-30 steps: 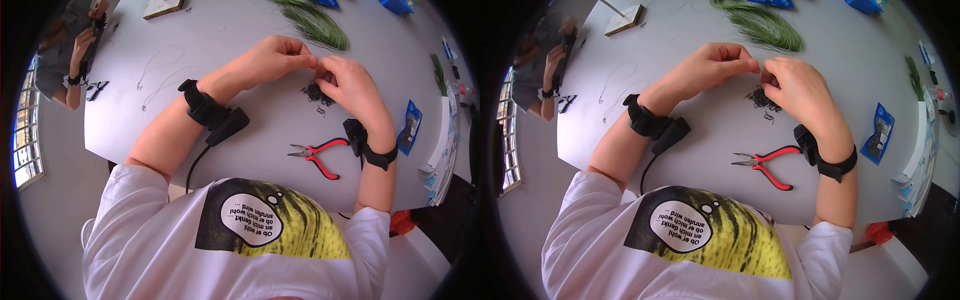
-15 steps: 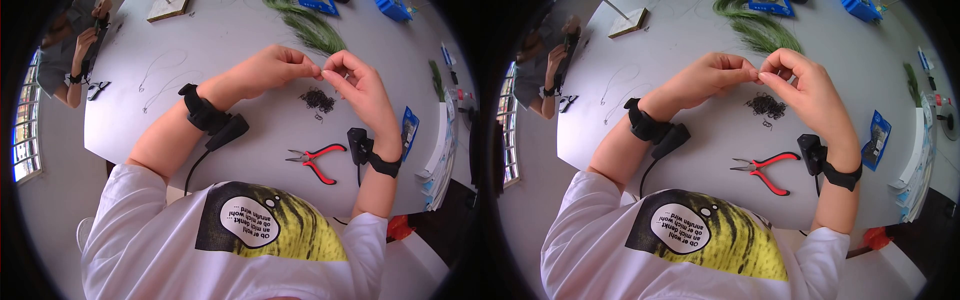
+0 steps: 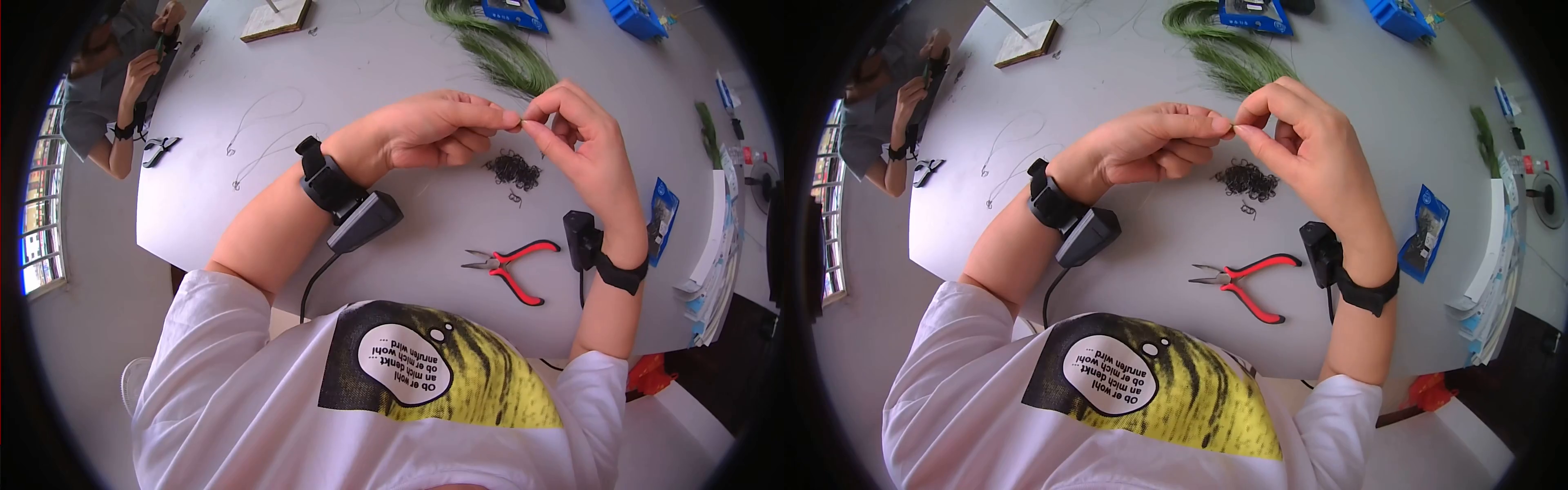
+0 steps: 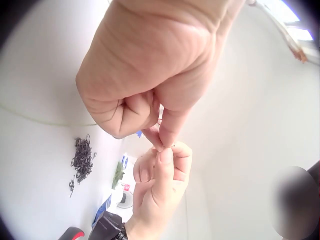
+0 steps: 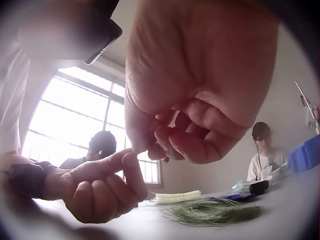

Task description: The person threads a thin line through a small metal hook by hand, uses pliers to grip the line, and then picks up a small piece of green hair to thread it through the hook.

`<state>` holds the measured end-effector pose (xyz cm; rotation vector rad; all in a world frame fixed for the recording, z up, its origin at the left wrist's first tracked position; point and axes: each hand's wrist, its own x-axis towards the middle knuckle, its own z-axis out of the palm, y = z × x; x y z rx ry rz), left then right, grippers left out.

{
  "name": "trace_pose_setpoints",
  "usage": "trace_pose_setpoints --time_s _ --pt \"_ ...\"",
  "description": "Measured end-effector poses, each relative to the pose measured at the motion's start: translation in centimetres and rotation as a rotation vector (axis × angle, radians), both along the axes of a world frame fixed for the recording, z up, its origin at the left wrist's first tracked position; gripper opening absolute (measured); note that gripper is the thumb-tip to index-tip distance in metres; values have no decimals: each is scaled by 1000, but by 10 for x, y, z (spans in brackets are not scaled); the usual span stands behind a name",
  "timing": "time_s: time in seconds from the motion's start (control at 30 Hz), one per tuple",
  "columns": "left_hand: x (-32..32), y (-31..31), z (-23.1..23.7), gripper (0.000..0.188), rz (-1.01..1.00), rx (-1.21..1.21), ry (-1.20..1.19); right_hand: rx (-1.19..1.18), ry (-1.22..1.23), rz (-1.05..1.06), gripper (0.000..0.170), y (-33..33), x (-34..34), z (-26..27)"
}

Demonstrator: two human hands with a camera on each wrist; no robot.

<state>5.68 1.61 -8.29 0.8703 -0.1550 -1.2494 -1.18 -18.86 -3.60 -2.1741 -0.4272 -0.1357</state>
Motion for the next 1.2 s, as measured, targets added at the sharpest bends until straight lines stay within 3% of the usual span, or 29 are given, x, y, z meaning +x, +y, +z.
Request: trace_pose_setpoints --time_s 0.23,0.47,0.57,0.73,0.97,1.2 --pt "1 0 -2 13 49 -42 136 4 20 -4 5 2 -2 0" --pt "-6 -5 3 14 155 79 -143 -10 200 -119 11 2 -2 -2" --pt "-9 -7 0 15 232 110 -273 121 218 -152 15 3 -1 -4" --pt "-13 -11 -1 19 328 166 -490 284 471 -212 21 9 -1 2" --pt "-13 -9 1 18 331 157 -512 374 468 -199 16 7 0 -3" --pt "-14 -10 1 20 386 205 -673 187 337 -218 10 3 -2 0"
